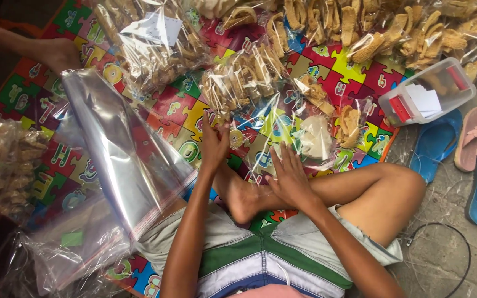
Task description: A person sitting on the floor is packaging small bags of snacks into a larger plastic bag.
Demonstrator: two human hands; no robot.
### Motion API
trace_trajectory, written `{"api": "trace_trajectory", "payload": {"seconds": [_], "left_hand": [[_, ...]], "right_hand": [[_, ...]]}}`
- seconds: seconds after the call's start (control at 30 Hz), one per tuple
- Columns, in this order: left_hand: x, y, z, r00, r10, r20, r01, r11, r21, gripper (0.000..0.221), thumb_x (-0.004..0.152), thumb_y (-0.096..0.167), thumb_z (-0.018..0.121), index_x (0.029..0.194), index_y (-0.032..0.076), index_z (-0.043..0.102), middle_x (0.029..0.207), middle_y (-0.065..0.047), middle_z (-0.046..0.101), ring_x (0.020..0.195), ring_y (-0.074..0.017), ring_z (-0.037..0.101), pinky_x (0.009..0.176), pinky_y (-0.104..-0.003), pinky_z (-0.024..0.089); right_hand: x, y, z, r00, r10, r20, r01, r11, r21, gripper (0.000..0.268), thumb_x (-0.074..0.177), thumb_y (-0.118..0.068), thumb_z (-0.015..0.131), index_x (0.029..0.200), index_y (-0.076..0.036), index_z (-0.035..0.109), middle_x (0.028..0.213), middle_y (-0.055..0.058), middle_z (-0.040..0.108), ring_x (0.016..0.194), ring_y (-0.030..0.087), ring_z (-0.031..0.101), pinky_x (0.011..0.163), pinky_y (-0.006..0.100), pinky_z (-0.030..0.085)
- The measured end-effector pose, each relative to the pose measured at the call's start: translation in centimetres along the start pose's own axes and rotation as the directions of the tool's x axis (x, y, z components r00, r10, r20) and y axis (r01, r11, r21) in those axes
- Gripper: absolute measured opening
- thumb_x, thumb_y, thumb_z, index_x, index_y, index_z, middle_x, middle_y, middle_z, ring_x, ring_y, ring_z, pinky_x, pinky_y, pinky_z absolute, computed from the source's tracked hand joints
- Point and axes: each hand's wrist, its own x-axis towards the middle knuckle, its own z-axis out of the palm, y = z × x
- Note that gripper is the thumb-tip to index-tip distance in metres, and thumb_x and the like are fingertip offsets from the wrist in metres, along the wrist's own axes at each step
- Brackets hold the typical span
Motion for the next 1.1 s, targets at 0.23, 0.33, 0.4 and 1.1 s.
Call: {"api": "trace_trajectory", "payload": {"seconds": [0.23, 0.33, 0.4, 1.1], "left_hand": [[5.2, 4.4, 0.7, 0.975, -0.152, 0.163, 0.175, 0.975, -0.135, 0.105, 0.096, 0.066, 0.061, 0.165, 0.006, 0.010, 0.153, -0.039, 0.039, 0.132, -0.0520, 0.054, 0.104, -0.056, 0.051], [8.3, 5.3, 2.5, 0.966, -0.200, 0.166, 0.217, 0.972, -0.093, 0.098, 0.098, 0.061, 0.061, 0.165, 0.012, 0.009, 0.151, -0.034, 0.045, 0.130, -0.0482, 0.057, 0.104, -0.056, 0.051], [9.7, 5.5, 3.3, 0.952, -0.236, 0.192, 0.257, 0.963, -0.087, 0.096, 0.099, 0.061, 0.059, 0.166, 0.017, 0.007, 0.149, -0.030, 0.049, 0.127, -0.0457, 0.061, 0.102, -0.055, 0.054], [-4.7, -0.5, -0.5, 0.919, 0.230, 0.319, -0.367, 0.794, 0.485, 0.059, 0.096, 0.052, 0.064, 0.127, 0.002, 0.067, 0.104, -0.023, 0.070, 0.099, -0.0438, 0.066, 0.096, -0.055, 0.046]], "right_hand": [[-0.8, -0.4, 1.7, 0.980, -0.116, -0.164, 0.115, 0.993, -0.014, 0.067, 0.096, -0.051, 0.061, 0.151, -0.016, 0.049, 0.147, 0.025, 0.048, 0.140, 0.053, 0.038, 0.107, 0.073, 0.032], [-0.1, -1.7, 1.6, 0.963, -0.220, -0.157, 0.217, 0.975, -0.034, 0.061, 0.095, -0.056, 0.059, 0.148, -0.026, 0.055, 0.147, 0.015, 0.055, 0.142, 0.046, 0.042, 0.107, 0.074, 0.032], [0.0, -2.0, 2.0, 0.953, -0.266, -0.141, 0.270, 0.963, 0.007, 0.062, 0.095, -0.055, 0.059, 0.150, -0.026, 0.053, 0.154, 0.013, 0.052, 0.145, 0.044, 0.039, 0.108, 0.075, 0.031], [0.5, 15.0, -10.9, 0.819, 0.561, -0.117, -0.452, 0.757, 0.472, 0.050, 0.093, -0.049, 0.067, 0.127, -0.014, 0.071, 0.114, 0.017, 0.074, 0.101, 0.039, 0.073, 0.080, 0.053, 0.060]]}}
